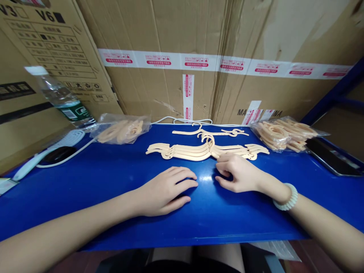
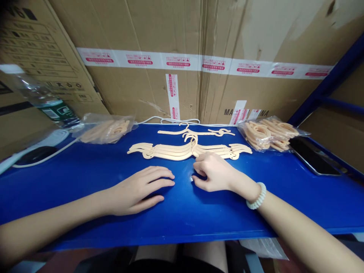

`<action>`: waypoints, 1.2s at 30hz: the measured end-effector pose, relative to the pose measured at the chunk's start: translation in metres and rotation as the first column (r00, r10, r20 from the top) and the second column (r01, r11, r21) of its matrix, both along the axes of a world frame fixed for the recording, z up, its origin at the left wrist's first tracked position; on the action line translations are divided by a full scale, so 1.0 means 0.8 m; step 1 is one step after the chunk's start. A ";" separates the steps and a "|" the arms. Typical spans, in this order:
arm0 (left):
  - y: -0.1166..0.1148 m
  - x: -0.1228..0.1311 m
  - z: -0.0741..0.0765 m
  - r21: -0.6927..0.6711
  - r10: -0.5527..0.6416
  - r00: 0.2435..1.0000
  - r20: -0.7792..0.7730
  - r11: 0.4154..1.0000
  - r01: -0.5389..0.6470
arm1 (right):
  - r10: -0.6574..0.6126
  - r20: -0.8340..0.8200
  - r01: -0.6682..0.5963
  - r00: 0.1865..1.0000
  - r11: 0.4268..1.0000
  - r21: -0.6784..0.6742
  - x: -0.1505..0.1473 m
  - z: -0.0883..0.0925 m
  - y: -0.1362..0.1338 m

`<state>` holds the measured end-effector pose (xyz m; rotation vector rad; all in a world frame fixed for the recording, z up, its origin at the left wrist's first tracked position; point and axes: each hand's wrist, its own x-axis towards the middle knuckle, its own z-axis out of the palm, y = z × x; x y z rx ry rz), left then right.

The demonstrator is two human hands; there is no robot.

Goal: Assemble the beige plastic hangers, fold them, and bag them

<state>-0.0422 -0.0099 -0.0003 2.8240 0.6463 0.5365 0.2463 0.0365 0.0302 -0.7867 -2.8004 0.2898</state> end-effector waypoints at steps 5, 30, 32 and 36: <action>0.001 0.000 -0.001 -0.010 0.001 1.000 0.002 1.000 -0.001 | -0.035 0.059 0.033 0.998 0.999 0.025 0.001 -0.004 -0.005; 0.002 0.002 -0.003 -0.006 -0.007 0.997 0.071 1.000 0.007 | -0.598 0.020 0.564 0.801 0.765 0.310 0.152 -0.002 0.155; 0.002 0.002 -0.003 -0.006 -0.007 0.998 0.066 1.000 0.008 | -0.590 0.049 0.552 0.806 0.780 0.295 0.151 -0.013 0.161; 0.002 0.002 -0.003 -0.008 -0.001 0.998 0.056 1.000 0.002 | -0.590 0.042 0.556 0.806 0.781 0.284 0.149 -0.020 0.165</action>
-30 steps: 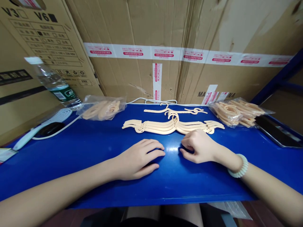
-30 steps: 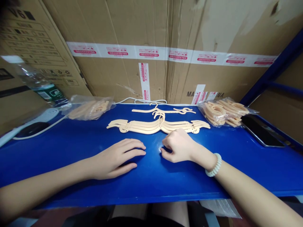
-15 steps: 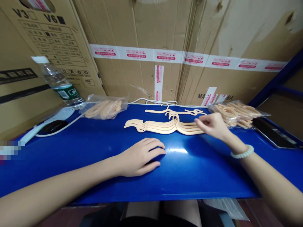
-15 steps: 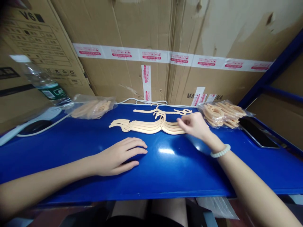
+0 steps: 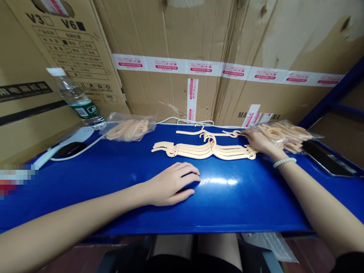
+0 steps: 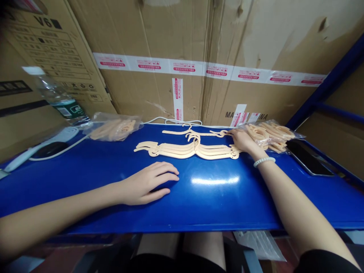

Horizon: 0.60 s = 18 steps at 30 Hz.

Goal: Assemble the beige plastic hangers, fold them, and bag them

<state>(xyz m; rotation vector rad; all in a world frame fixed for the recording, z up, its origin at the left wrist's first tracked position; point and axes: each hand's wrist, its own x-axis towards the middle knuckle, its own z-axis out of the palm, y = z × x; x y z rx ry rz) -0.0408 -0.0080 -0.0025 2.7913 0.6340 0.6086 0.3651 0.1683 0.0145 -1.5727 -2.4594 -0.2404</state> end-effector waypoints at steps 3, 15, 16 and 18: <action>0.000 0.000 0.000 0.007 0.001 1.000 0.004 1.000 -0.001 | -0.004 -0.009 0.004 1.000 1.000 0.014 0.003 0.002 0.002; 0.001 0.001 0.000 0.005 0.004 1.000 0.001 1.000 -0.004 | -0.038 -0.071 0.041 0.997 0.998 0.041 0.006 0.003 0.004; 0.001 0.001 0.000 0.003 0.003 1.000 -0.001 1.000 -0.003 | -0.040 -0.078 0.043 0.996 0.998 0.038 0.006 0.003 0.004; 0.001 0.000 -0.001 0.000 0.004 1.000 -0.006 1.000 -0.004 | -0.040 -0.093 0.043 0.995 0.999 0.032 0.004 0.003 0.003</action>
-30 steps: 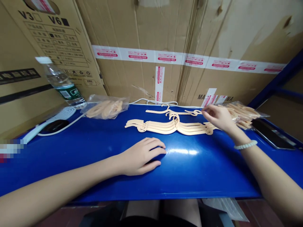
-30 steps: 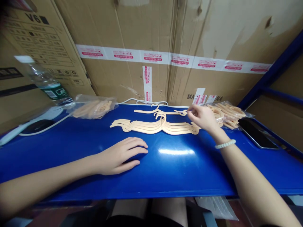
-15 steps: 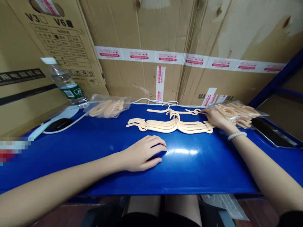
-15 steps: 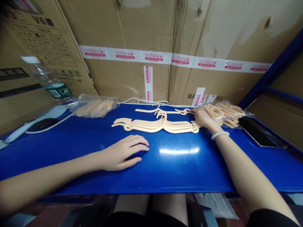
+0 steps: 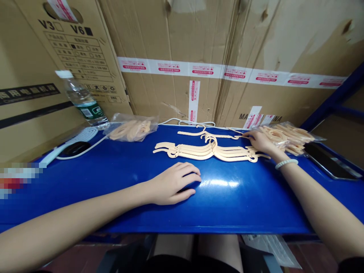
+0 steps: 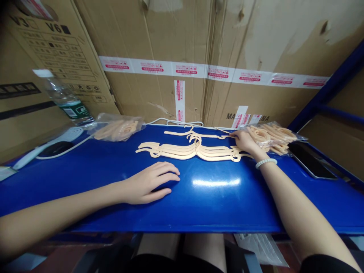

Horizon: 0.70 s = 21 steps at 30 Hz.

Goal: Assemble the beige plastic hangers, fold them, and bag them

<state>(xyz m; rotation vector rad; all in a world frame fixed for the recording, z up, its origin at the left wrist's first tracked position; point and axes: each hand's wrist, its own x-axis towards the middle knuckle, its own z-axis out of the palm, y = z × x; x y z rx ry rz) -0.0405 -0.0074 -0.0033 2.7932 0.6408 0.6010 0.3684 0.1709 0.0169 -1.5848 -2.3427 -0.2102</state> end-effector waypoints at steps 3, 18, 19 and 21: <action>0.000 0.000 -0.001 -0.003 -0.002 1.000 -0.001 1.000 0.002 | 0.017 -0.026 -0.017 0.999 1.000 0.002 -0.001 0.003 -0.003; 0.010 0.019 0.006 -0.805 0.559 0.669 0.490 0.585 0.101 | 0.457 -0.717 -0.750 0.526 0.646 -0.140 -0.184 0.025 -0.146; 0.011 0.020 0.006 -0.818 0.602 0.618 0.506 0.561 0.123 | 0.458 -0.737 -0.788 0.496 0.594 -0.162 -0.196 0.024 -0.159; 0.010 0.021 0.008 -0.829 0.657 0.542 0.524 0.540 0.146 | 0.455 -0.739 -0.802 0.497 0.566 -0.191 -0.208 0.024 -0.175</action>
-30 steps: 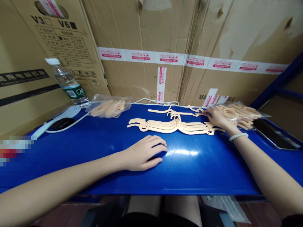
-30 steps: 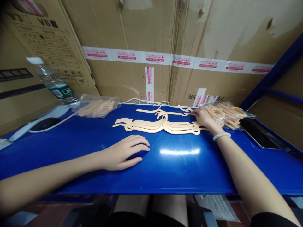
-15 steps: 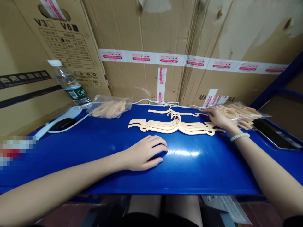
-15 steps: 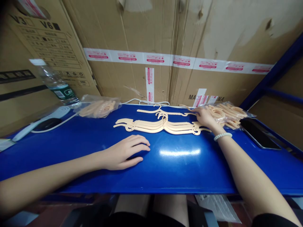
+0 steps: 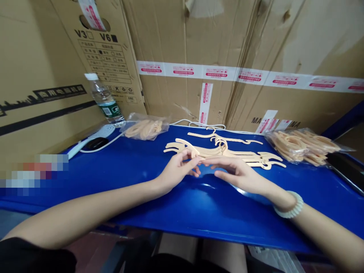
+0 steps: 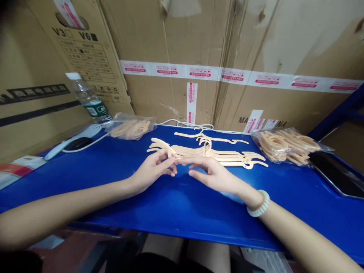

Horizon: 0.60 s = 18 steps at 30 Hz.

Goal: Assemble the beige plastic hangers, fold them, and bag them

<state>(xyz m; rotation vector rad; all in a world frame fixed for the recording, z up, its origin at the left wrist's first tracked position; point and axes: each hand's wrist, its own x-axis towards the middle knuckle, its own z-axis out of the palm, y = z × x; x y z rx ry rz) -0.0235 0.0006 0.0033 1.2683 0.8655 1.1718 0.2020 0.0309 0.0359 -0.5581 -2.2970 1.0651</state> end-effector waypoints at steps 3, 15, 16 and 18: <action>-0.001 0.000 0.002 -0.003 0.025 0.999 0.023 1.000 -0.025 | -0.017 0.041 0.016 0.999 1.000 0.025 0.001 0.005 -0.003; 0.006 -0.009 0.014 -0.264 0.229 0.953 0.201 0.949 -0.172 | -0.679 0.318 0.375 0.661 0.667 0.644 0.121 -0.032 0.164; 0.007 -0.011 0.016 -0.274 0.243 0.949 0.200 0.944 -0.184 | -0.687 0.323 0.377 0.650 0.661 0.649 0.127 -0.035 0.169; 0.009 -0.015 0.018 -0.275 0.256 0.946 0.198 0.941 -0.197 | -0.693 0.319 0.377 0.647 0.654 0.656 0.131 -0.038 0.171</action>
